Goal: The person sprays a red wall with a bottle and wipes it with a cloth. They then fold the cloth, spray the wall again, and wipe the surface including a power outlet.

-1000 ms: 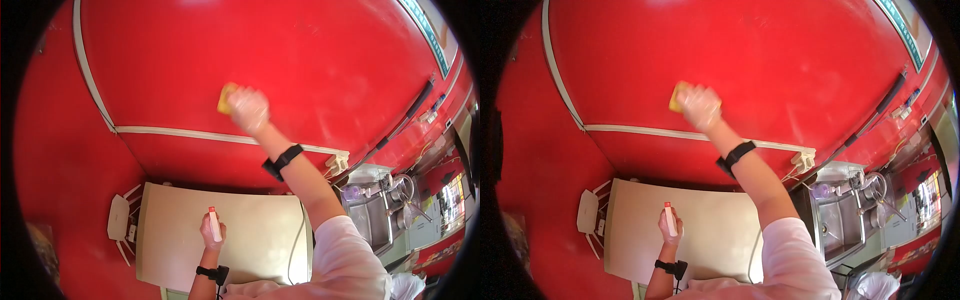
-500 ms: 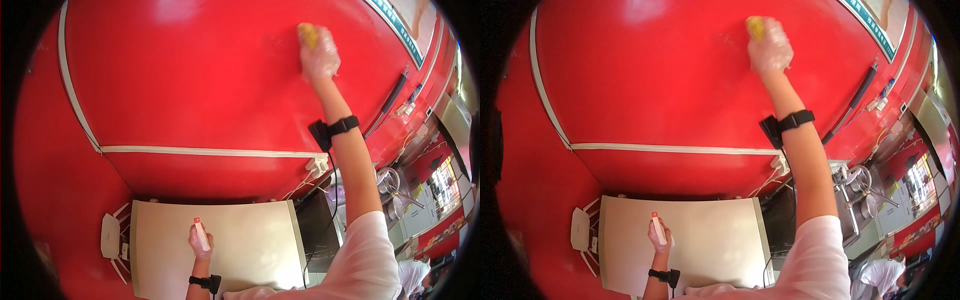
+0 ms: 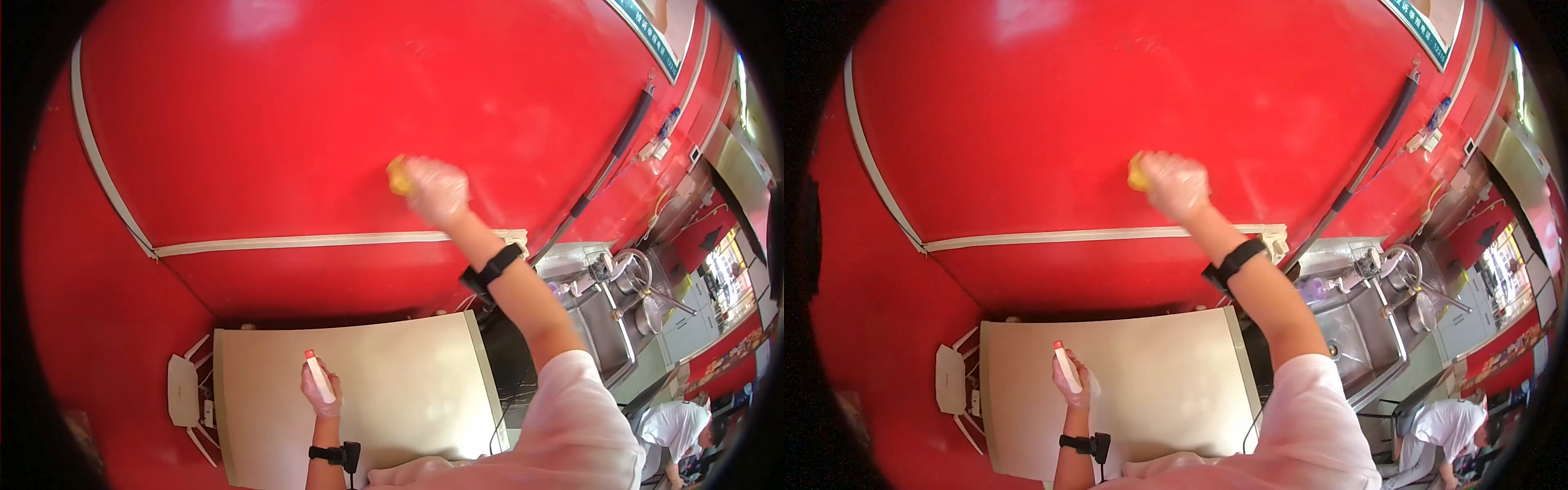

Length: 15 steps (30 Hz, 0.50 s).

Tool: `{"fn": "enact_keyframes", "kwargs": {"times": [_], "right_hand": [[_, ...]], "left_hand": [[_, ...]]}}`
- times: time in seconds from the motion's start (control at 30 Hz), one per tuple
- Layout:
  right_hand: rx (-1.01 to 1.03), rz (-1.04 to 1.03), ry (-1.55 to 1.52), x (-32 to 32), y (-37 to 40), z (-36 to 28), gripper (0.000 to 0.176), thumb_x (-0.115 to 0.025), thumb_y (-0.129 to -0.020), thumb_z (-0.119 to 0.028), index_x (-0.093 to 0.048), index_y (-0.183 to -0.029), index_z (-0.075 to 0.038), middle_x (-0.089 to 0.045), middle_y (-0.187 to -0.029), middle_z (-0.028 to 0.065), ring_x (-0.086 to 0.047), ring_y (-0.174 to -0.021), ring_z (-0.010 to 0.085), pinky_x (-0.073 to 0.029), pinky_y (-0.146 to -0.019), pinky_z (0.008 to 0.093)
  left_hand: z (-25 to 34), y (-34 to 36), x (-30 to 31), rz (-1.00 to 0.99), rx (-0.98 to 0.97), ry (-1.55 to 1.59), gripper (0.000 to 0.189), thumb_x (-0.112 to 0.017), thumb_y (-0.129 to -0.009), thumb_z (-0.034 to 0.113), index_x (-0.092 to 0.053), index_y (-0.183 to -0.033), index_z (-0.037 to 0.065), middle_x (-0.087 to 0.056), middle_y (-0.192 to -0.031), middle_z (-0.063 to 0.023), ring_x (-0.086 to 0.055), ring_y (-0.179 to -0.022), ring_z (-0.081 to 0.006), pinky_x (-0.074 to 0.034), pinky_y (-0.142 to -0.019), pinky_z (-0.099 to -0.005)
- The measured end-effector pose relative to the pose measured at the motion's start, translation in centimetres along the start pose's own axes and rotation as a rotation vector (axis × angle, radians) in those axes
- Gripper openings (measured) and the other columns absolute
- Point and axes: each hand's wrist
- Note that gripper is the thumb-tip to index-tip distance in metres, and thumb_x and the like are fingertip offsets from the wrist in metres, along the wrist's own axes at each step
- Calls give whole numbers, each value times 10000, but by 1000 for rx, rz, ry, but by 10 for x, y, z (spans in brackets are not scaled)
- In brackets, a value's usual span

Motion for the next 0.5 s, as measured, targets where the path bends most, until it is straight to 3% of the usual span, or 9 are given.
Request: {"fn": "enact_keyframes", "kwargs": {"times": [0.03, 0.1, 0.13, 0.23, 0.3, 0.37, 0.5], "right_hand": [[-132, 152, -12, 15, -14, 10, 212, -650, -659, -154, -544, -840, -130, -574, -713, 64, -597, -613, 268, -479, -513, 386], [-457, 118, 12, 45, -44, 24, 210, -638, -751, -228, -556, -913, -123, -612, -777, 104, -621, -699, 294, -488, -550, 412], [-526, 188, -42, 56, -57, 27, 267, -614, -800, -340, -561, -907, -100, -632, -780, 129, -627, -723, 320, -491, -569, 418], [-676, 102, -51, 54, -69, 22, 357, -584, -815, -439, -563, -861, -85, -631, -727, 153, -624, -695, 351, -489, -568, 433], [-616, 162, -15, 25, -52, 10, 376, -552, -828, -454, -561, -790, -80, -613, -648, 165, -619, -637, 364, -487, -544, 450], [-617, -11, -105, 4, -25, -5, 399, -558, -814, -478, -602, -874, -86, -621, -709, 195, -608, -683, 391, -482, -579, 457], [-669, -78, -209, 6, -22, -10, 371, -536, -835, -442, -595, -832, -76, -622, -681, 175, -618, -669, 374, -494, -582, 459]], "left_hand": [[-2, 1, -1, 14, 10, 11, 283, -581, -693, 11, -504, -966, 27, -507, -833, -17, -470, -623, -69, -431, -528, -199], [-5, 2, -2, 28, 26, 21, 278, -583, -694, 10, -505, -960, 28, -507, -832, -17, -471, -625, -70, -429, -525, -196], [-7, 2, -2, 27, -1, 3, 271, -587, -695, 9, -505, -952, 31, -507, -837, -17, -471, -629, -69, -427, -521, -193], [0, 3, -5, 35, 1, -12, 257, -594, -699, 11, -504, -939, 34, -508, -849, -17, -473, -637, -69, -425, -516, -191], [3, 1, -7, 43, 21, -8, 251, -598, -702, 13, -503, -934, 36, -508, -854, -17, -473, -641, -70, -425, -516, -193], [3, 2, -7, 70, 83, 120, 272, -578, -714, 43, -495, -973, 55, -497, -873, -9, -467, -658, -68, -406, -561, -195], [1, -1, -5, 44, 18, 108, 281, -590, -710, 51, -490, -973, 55, -496, -869, -12, -472, -664, -78, -406, -568, -198]]}}
Point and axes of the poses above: each hand's wrist, its own y-axis away from the middle knuckle, its own x-axis out of the back of the hand, z = x × y
